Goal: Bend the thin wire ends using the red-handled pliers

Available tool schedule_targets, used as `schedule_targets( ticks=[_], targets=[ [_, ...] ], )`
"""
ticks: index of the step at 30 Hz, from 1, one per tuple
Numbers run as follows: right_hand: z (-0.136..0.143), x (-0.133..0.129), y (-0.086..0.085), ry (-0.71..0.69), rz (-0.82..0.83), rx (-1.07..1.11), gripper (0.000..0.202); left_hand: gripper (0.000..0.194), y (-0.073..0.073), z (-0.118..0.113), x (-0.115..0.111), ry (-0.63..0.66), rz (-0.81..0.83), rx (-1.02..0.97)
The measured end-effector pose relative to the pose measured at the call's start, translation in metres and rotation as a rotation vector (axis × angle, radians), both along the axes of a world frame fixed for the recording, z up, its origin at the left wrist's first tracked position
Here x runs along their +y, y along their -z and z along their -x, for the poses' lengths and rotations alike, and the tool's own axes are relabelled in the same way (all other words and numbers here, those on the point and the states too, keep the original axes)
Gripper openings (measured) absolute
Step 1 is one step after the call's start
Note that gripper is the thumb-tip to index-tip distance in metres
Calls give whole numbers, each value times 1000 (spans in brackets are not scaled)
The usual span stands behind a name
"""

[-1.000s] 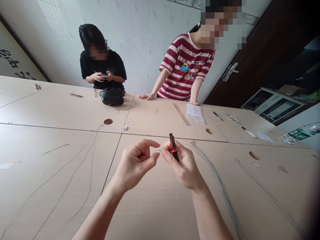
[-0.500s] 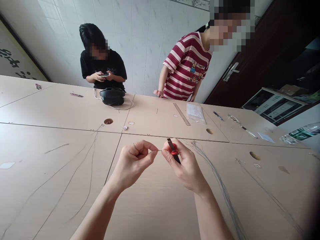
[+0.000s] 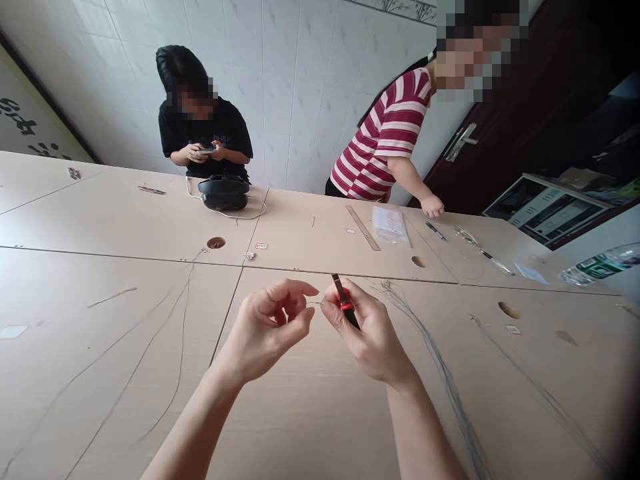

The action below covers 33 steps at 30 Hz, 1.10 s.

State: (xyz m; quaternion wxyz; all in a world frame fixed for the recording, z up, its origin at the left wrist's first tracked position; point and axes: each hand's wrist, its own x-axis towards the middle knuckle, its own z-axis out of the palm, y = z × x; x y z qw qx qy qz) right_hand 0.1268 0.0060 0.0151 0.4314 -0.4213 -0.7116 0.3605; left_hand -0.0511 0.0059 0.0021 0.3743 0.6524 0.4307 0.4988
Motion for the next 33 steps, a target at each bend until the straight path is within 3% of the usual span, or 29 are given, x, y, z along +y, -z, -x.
schedule_targets(
  ticks=[9, 21, 27, 33],
  targets=[
    [1, -1, -1, -34, 67, 27, 22, 9, -4, 0, 0, 94, -55, 11],
    [0, -3, -2, -38, 74, 27, 21, 11, -1, 2, 1, 64, -48, 50],
    [1, -2, 1, -20, 19, -19, 20, 16, -4, 3, -1, 28, -28, 95],
    [3, -1, 4, 0, -139, -80, 14, 19, -7, 2, -1, 4, 13, 102]
  ],
)
